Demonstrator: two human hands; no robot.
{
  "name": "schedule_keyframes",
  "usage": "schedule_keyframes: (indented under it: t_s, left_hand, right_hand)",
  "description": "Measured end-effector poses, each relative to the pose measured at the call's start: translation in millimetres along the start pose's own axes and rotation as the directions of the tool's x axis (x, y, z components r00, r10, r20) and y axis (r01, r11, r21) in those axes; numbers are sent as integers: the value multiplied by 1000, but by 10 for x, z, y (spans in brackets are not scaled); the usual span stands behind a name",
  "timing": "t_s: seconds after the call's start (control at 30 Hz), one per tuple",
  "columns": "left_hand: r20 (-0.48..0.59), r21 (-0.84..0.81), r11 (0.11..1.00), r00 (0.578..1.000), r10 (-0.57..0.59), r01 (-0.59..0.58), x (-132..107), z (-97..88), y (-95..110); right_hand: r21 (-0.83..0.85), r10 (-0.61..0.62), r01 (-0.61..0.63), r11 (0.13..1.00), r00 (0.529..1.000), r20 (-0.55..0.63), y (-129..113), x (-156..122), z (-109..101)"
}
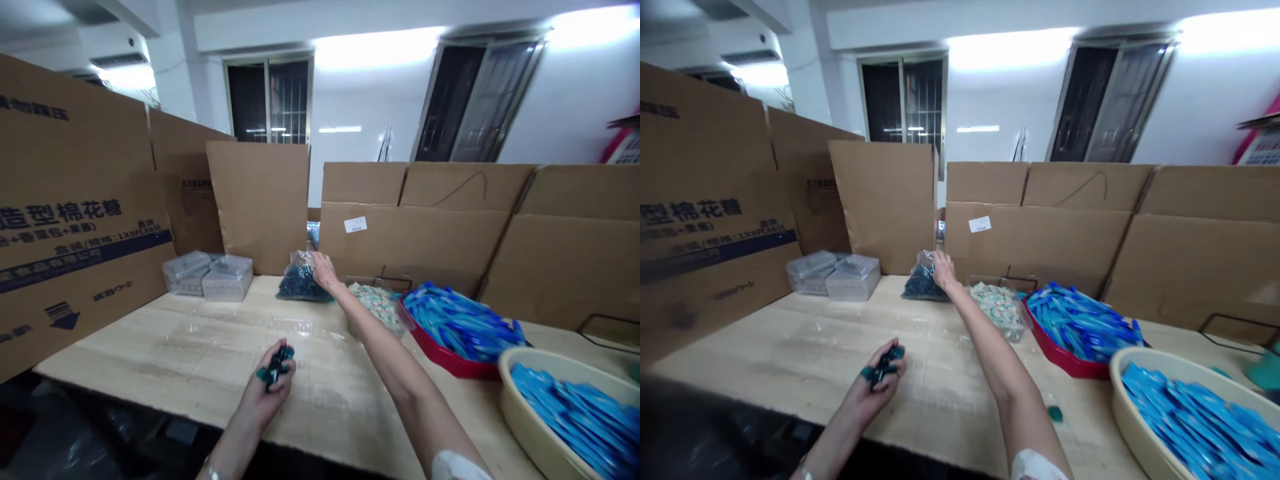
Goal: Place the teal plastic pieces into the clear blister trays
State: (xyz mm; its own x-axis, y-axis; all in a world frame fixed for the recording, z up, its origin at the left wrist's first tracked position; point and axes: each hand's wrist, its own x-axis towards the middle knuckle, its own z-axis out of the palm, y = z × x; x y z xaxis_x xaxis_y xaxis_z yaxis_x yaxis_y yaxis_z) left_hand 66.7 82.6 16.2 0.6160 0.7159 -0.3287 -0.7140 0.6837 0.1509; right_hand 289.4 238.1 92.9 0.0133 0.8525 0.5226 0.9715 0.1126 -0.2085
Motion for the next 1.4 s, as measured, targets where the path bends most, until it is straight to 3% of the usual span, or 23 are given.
schedule_keyframes:
  t_s: [0.13,0.27,0.4,0.7,0.77,0.83,0.9,1.0,1.17,1.4]
  left_hand:
    - [-87,13,1000,996,19,-18,-65,-193,181]
    - [-168,52,998,985,42,-34,-114,-332,314]
    - [-194,65,997,980,55,-44,-112,-351,395]
    - [-131,53,998,990,46,-40,-44,-349,439]
    - [-127,64,997,990,57,-50,-29,-372,431]
    - [-121,72,996,991,61,-53,-16,-382,419]
    - [-117,78,996,992,55,-46,-12,-382,404]
    - [-115,93,995,992,43,-32,-32,-377,382]
    - [-118,122,992,992,53,-38,-95,-406,351]
    - [-105,139,990,994,41,-27,-187,-475,293]
  right_hand:
    - [-67,7,-2,998,997,80,185,637,197]
    - [-105,29,-11,994,985,172,339,853,348]
    - [-113,-10,34,993,978,207,348,667,465]
    - [-73,-122,134,988,981,154,52,-226,581]
    - [-30,-54,56,998,995,79,17,-291,629]
    - [58,114,-111,992,992,-47,8,-284,690]
    - [170,323,-301,938,939,-119,18,-229,748]
    - [226,493,-471,853,869,-51,49,-104,787]
    - [129,508,-533,836,842,182,112,162,715]
    - [139,432,-512,848,818,381,305,286,538]
